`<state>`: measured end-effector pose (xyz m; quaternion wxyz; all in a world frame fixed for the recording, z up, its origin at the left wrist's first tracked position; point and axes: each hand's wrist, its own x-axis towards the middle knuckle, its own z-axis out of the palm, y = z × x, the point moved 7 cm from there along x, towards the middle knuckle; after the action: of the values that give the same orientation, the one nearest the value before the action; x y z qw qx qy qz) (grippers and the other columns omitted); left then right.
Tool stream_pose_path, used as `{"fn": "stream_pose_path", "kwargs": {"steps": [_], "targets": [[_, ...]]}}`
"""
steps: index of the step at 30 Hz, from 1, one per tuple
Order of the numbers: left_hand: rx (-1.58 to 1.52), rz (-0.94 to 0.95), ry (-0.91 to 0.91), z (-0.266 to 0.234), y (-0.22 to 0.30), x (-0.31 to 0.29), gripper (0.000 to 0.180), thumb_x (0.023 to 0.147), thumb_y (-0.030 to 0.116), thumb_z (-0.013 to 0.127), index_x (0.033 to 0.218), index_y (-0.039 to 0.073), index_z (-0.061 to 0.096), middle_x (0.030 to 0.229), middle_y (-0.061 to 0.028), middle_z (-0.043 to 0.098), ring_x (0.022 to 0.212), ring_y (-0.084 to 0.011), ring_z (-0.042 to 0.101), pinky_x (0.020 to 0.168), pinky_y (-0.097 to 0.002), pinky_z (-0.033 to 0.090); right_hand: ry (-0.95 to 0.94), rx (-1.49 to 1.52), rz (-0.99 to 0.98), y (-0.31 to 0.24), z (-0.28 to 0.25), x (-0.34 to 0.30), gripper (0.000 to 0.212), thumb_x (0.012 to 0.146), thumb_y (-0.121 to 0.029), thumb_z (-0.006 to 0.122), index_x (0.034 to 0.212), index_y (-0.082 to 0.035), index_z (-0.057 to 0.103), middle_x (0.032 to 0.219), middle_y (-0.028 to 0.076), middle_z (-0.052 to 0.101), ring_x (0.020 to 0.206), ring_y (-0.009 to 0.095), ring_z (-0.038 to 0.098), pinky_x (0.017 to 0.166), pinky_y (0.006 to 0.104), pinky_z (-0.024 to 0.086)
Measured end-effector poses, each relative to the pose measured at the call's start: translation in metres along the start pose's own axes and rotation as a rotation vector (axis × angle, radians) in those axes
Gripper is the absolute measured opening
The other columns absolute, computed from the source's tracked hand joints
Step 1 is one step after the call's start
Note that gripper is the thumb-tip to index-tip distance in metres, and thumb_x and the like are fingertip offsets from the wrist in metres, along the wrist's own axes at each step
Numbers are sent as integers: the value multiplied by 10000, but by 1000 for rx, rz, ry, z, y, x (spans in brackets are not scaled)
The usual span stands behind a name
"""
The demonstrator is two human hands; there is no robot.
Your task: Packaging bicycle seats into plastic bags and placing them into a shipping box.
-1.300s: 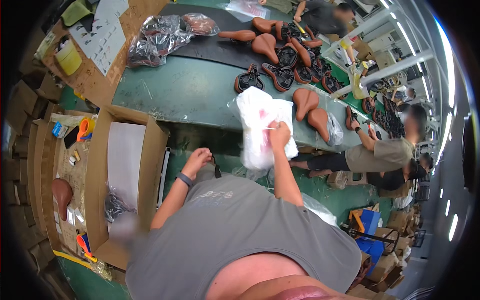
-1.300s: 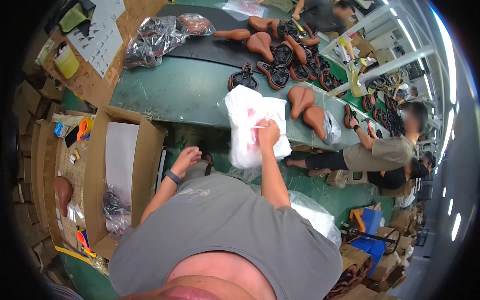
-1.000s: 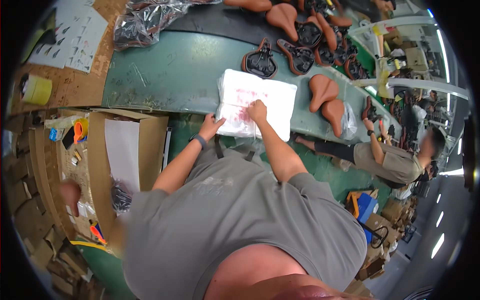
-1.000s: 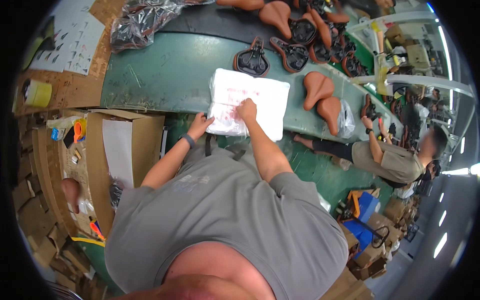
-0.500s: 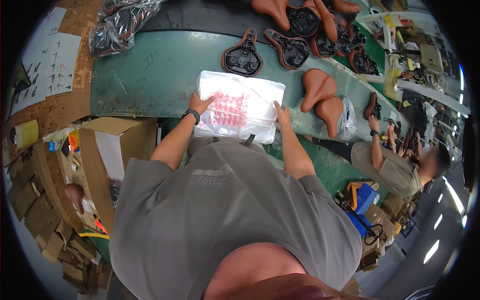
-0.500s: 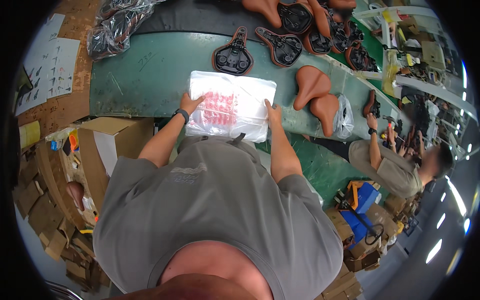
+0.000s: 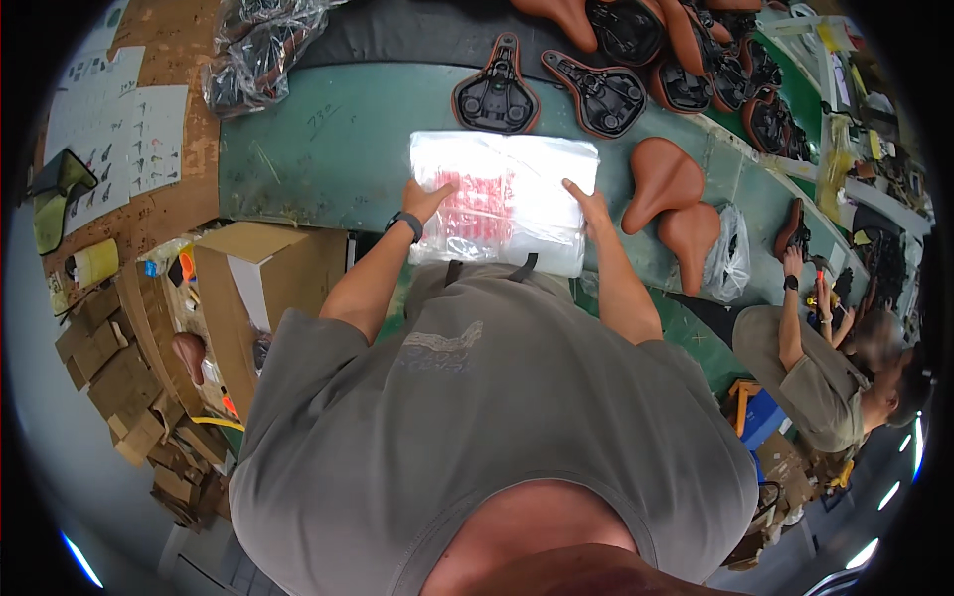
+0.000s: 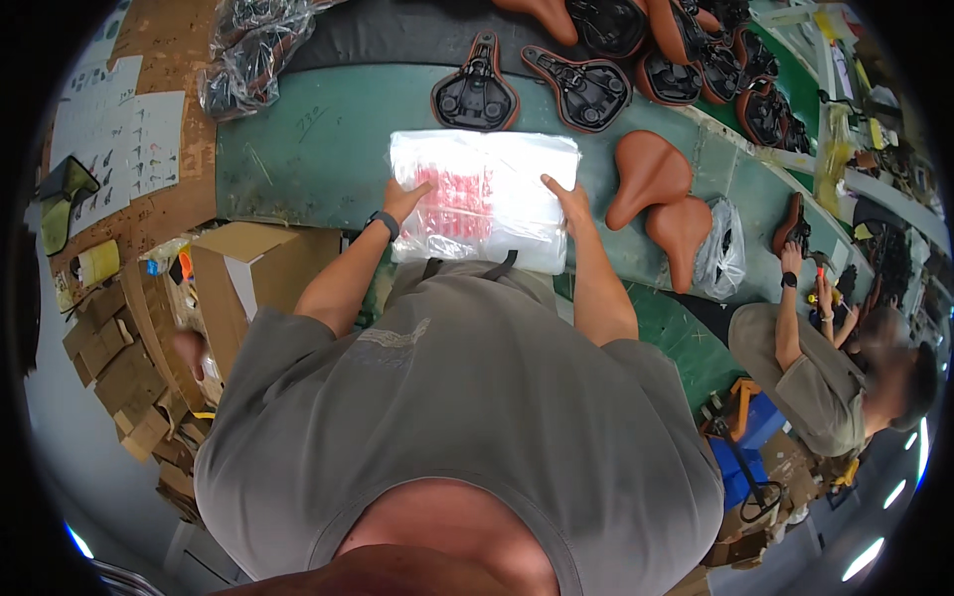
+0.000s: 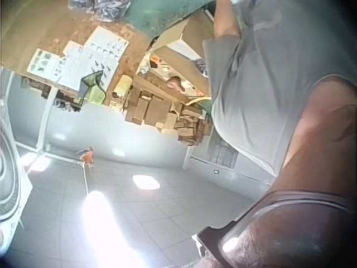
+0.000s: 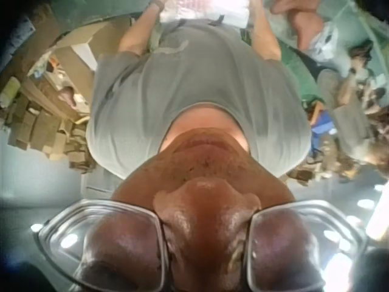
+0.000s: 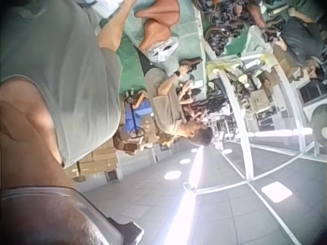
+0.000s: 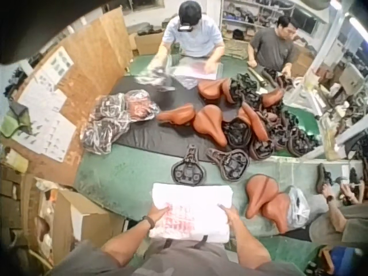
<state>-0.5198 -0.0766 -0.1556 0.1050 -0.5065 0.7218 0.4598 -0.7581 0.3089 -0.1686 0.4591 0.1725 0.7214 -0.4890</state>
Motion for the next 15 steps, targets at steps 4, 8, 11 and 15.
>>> {"fn": "stream_pose_path", "kwargs": {"steps": [4,8,11,15], "targets": [[242,149,374,9,64,-32,1184,836,638,865,1615,-124,401,1689,-344,406,1620,-444,352,1344,-541,271,-30,156,-52,-4,6,-2,835,827,-325,993,1445,103,629,1352,207,742,1232,308,722,1032,433,585],[443,731,229,39,113,-37,887,1032,576,631,1687,17,419,1801,-259,272,1699,-400,196,1372,-623,98,-147,82,59,-17,28,-10,798,838,-261,986,1454,103,632,1380,189,736,1218,305,721,1061,431,565],[501,735,159,43,102,-15,862,1036,615,594,1714,110,426,1825,-228,240,1709,-386,171,1372,-622,92,-59,62,37,-29,52,-22,774,841,-238,982,1447,105,644,1373,181,741,1211,299,722,1056,421,567],[456,721,67,45,99,-11,817,1051,601,566,1735,186,402,1846,-171,222,1721,-347,142,1369,-627,85,99,-30,-3,-35,50,-38,694,833,-218,983,1377,105,697,1300,152,772,1125,273,744,993,396,587]]}}
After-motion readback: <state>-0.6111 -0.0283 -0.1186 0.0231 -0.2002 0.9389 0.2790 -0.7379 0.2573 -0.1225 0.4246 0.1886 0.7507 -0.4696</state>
